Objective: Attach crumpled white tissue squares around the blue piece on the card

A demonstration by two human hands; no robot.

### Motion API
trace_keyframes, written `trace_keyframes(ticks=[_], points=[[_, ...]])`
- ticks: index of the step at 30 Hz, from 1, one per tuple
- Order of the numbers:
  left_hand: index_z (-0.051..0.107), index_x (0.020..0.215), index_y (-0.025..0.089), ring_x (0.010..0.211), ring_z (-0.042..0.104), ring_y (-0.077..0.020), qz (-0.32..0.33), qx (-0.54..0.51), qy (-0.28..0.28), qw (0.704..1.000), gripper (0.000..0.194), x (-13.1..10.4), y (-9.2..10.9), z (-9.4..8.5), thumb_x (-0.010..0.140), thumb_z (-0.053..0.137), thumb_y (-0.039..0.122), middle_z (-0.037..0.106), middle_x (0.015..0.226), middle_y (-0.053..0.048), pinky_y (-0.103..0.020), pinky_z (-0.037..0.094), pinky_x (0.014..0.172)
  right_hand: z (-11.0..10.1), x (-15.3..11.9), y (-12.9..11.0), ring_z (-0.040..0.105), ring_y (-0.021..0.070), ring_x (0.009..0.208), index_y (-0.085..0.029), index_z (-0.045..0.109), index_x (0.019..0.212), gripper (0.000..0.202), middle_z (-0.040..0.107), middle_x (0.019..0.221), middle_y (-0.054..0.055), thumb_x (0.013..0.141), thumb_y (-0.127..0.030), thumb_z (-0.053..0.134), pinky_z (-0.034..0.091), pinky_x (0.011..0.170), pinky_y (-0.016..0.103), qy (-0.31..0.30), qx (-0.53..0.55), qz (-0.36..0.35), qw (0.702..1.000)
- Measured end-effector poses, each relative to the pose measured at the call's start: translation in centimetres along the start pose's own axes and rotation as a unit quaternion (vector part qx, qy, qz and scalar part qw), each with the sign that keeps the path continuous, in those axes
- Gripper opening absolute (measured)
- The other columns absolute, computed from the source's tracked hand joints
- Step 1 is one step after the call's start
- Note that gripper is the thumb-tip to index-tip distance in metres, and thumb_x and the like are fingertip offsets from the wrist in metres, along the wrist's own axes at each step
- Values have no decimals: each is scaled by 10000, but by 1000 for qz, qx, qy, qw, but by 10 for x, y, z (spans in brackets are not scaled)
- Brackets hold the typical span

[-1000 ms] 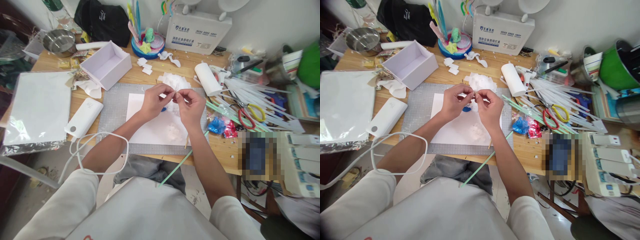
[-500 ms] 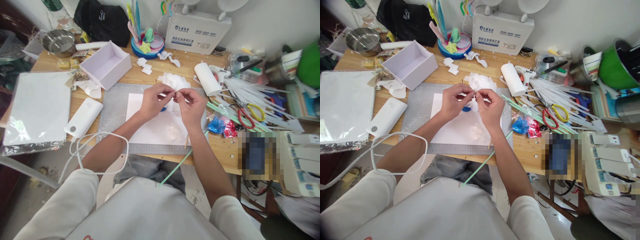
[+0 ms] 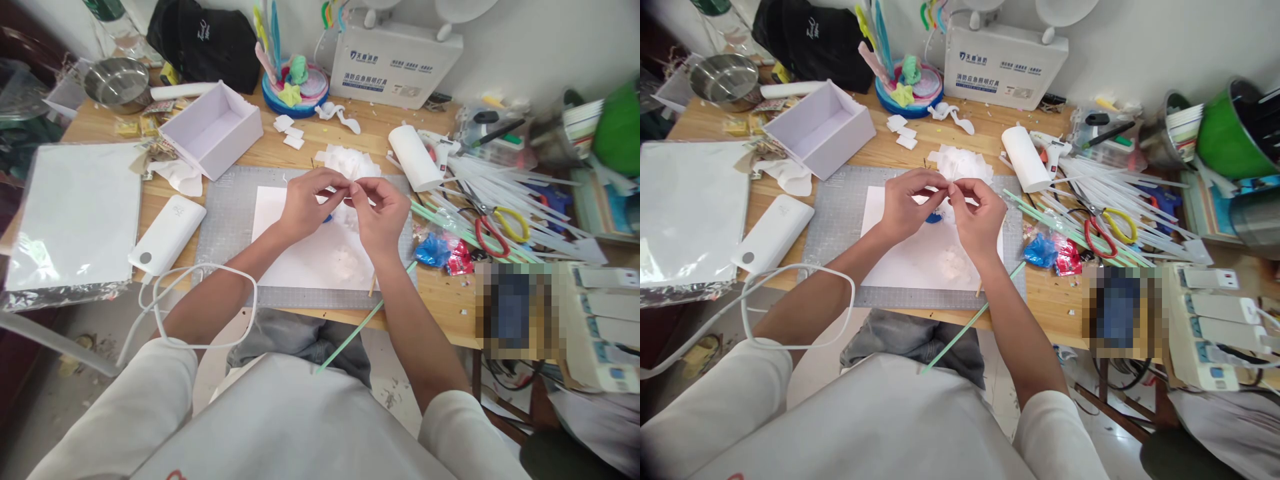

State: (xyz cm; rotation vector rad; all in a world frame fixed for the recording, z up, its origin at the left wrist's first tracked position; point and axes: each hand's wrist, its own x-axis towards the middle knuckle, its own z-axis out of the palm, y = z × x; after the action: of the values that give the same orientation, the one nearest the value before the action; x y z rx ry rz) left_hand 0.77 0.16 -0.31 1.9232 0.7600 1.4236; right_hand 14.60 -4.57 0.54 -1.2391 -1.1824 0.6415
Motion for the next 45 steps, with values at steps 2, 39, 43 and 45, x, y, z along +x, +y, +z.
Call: trace_keyframes(ticks=[2, 39, 43, 45], points=[[755, 927, 172, 869, 715, -114, -13, -8, 2, 1000, 68, 0, 2, 0, 889, 707, 202, 751, 924, -53, -193, 616, 692, 0, 0, 0, 705, 116, 750, -220, 693, 873, 165, 706, 807, -25, 894, -383, 686, 641, 695, 276, -2, 8, -1, 1000], [672, 874, 169, 780, 610, -82, -221, -170, -9, 960, 340, 8, 0, 1, 833, 753, 498, 599, 888, -19, -169, 611, 631, -1, -6, -10, 638, 131, 840, -234, 614, 841, 45, 672, 893, 10, 877, -227, 588, 573, 648, 252, -14, -111, -128, 985], [651, 858, 176, 775, 597, -77, -207, -172, -9, 963, 397, 9, 0, -1, 806, 763, 553, 609, 892, -19, -165, 606, 642, -2, -5, -10, 641, 128, 841, -233, 614, 886, 132, 657, 896, 2, 897, -364, 626, 568, 627, 242, -12, -83, -75, 994], [650, 846, 173, 793, 597, -84, -198, -159, -8, 967, 429, 9, 1, -1, 786, 771, 580, 607, 902, -28, -161, 601, 634, -2, -3, -7, 650, 122, 834, -233, 628, 929, 208, 662, 909, -1, 885, -434, 658, 571, 627, 236, -9, -41, -44, 998]])
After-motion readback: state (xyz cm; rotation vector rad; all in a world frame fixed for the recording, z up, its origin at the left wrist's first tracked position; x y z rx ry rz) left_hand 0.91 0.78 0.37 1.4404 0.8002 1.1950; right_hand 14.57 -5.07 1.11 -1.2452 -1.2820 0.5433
